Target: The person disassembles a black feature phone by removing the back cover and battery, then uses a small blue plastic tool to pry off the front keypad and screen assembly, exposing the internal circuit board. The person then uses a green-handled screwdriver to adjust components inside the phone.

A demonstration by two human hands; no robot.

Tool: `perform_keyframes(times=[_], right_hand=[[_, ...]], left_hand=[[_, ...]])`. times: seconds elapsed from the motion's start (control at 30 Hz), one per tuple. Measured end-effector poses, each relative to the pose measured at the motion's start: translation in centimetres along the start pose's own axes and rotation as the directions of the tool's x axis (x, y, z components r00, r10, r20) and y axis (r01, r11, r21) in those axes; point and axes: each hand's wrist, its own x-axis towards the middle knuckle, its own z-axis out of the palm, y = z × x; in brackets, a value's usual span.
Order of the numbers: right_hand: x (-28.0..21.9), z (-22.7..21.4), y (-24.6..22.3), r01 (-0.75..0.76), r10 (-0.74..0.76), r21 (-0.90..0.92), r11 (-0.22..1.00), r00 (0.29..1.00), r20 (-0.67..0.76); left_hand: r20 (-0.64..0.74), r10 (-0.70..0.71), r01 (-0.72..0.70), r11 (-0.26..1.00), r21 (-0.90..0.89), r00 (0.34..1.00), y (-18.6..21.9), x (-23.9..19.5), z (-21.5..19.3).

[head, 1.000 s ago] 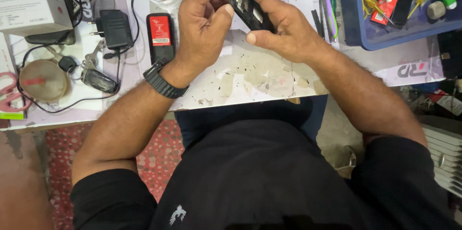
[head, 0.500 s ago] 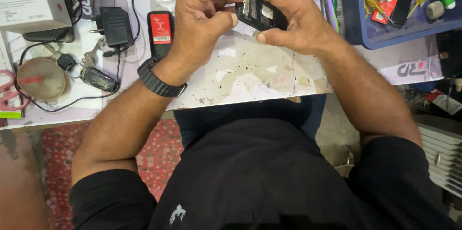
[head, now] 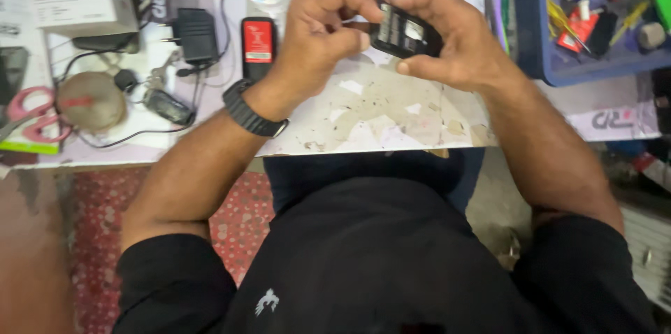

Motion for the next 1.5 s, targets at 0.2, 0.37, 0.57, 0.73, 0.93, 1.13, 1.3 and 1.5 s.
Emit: perform_keyframes(times=[0.2,0.37,0.57,0.73,0.93,1.13,1.3,1.5], right_hand=[[-0.1,0.2,-0.3,-0.037,0.037,-0.001,0.999,0.999,-0.015],[-0.2,-0.1,0.1,-0.066,0.066,0.009,0.998,0.998,-0.021],[-0.2,0.0,-0.1,-0.069,0.068,-0.025,0.997,0.998,-0.011],[-0.1,0.0,0.1,-0.045,0.045,-0.052,0.998,0.999,-0.002],[-0.1,-0.1,0.5,-0.017,0.017,-0.039,0.999,1.0,0.013],[-0.2,0.2,0.9,-0.037,0.036,0.038,0.999,0.999,0.018],[0.1,0.1,1.1,0.008,-0.009,0.017,1.0,0.999,0.037],[-0.3,0.2,1.3,-0.021,0.02,0.047,0.999,0.999,0.031]], left_hand=[[0.008,0.041,-0.041,0.993,0.112,0.999,0.5,0.0,0.1],[0.026,-0.006,0.007,0.999,-0.032,1.0,0.4,0.1,0.0],[0.001,-0.04,0.04,0.999,-0.008,0.999,0.1,0.2,-0.1],[0.017,-0.024,0.025,0.995,-0.096,1.0,-0.3,0.2,-0.2],[0.028,-0.039,0.042,0.991,-0.129,0.999,-0.6,0.2,-0.4],[0.017,-0.018,0.019,0.994,-0.111,1.0,-0.8,0.2,-0.6],[0.007,-0.024,0.025,0.992,-0.12,1.0,-0.7,0.2,-0.5],[-0.006,-0.043,0.042,0.989,-0.144,0.999,-0.7,0.1,-0.5]])
